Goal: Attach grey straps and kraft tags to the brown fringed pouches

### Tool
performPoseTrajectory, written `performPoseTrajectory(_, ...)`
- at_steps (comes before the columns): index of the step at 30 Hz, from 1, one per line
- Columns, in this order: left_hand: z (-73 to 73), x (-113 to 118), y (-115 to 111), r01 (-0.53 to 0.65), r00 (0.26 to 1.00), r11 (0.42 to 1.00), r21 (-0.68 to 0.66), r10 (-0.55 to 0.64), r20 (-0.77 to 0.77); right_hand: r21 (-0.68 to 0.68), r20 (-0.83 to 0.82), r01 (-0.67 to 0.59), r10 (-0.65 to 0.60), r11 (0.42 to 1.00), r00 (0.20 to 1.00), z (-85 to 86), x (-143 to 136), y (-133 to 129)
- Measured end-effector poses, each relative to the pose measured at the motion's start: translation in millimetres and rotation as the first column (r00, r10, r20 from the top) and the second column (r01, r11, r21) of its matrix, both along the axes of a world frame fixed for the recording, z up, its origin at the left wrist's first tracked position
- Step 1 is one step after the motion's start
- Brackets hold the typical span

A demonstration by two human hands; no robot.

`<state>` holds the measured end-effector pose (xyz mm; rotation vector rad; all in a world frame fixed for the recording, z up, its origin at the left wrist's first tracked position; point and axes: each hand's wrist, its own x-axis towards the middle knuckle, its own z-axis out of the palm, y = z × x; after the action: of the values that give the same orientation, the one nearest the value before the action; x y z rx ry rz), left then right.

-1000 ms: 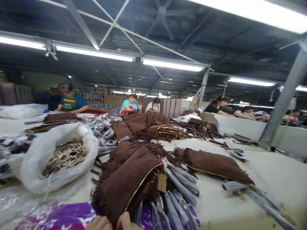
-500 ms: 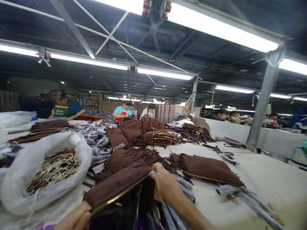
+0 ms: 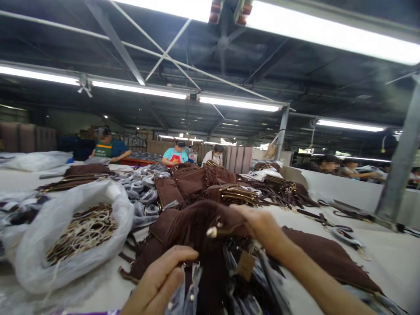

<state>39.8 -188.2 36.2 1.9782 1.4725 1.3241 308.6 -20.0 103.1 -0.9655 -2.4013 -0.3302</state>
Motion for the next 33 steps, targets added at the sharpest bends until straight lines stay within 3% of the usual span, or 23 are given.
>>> performPoseTrajectory(1,-1.5,-4.2,7.4,0.003,1.0,1.0,-0.027,-0.003,0.002,0.065,-0.014,0.116,-0.116,0.991,0.993,19.2,21.1,15.3)
performPoseTrajectory(3,-9.9,-14.7,22.7,-0.001,1.0,0.996,-0.086,0.0,-0.014,0.189,-0.103,0.353,-0.339,0.916,0.935,50.1,64.6,43.6)
performPoseTrajectory(5,-22.9,-23.2,36.8,0.0,0.999,0.988,-0.152,-0.008,-0.051,0.194,-0.162,0.463,-0.437,0.865,0.885,62.5,103.2,65.2)
performPoseTrajectory(7,-36.3,-26.0,48.2,0.004,0.994,0.977,-0.213,-0.026,-0.103,0.142,-0.145,0.544,-0.527,0.827,0.838,52.2,130.0,79.3)
performPoseTrajectory(10,-52.4,-21.2,60.3,0.009,0.983,0.966,-0.258,-0.056,-0.176,0.038,-0.034,0.589,-0.588,0.807,0.808,3.5,138.6,88.0)
performPoseTrajectory(14,-64.1,-12.8,69.8,-0.041,0.976,0.958,-0.284,-0.022,-0.217,-0.103,0.11,0.432,-0.421,0.896,0.9,-74.4,89.9,71.7)
performPoseTrajectory(17,-67.4,-6.4,73.7,-0.181,0.942,0.939,-0.292,0.08,-0.325,-0.209,0.151,0.24,-0.211,0.948,0.966,-110.2,26.8,34.1)
performPoseTrajectory(19,-69.3,0.6,76.4,-0.299,0.878,0.906,-0.299,0.139,-0.457,-0.295,0.146,0.061,-0.018,0.953,0.989,-120.1,-15.6,1.4)
performPoseTrajectory(21,-72.5,9.3,80.5,-0.409,0.793,0.861,-0.303,0.171,-0.585,-0.387,0.166,-0.119,0.196,0.914,0.967,-122.8,-51.9,-30.1)
performPoseTrajectory(23,-76.8,17.9,85.7,-0.49,0.728,0.821,-0.294,0.2,-0.655,-0.424,0.245,-0.112,0.233,0.899,0.941,-123.7,-79.0,-53.7)
performPoseTrajectory(25,-80.6,24.2,90.8,-0.53,0.703,0.801,-0.28,0.23,-0.673,-0.411,0.314,-0.011,0.152,0.912,0.937,-126.9,-95.2,-64.6)
performPoseTrajectory(28,-81.2,27.2,94.6,-0.531,0.702,0.802,-0.275,0.235,-0.672,-0.345,0.326,0.075,0.044,0.936,0.944,-138.6,-97.8,-55.8)
performPoseTrajectory(33,-66.4,14.7,92.4,-0.474,0.728,0.842,-0.258,0.21,-0.652,-0.281,0.156,-0.044,0.091,0.959,0.984,-155.6,-61.5,-8.4)
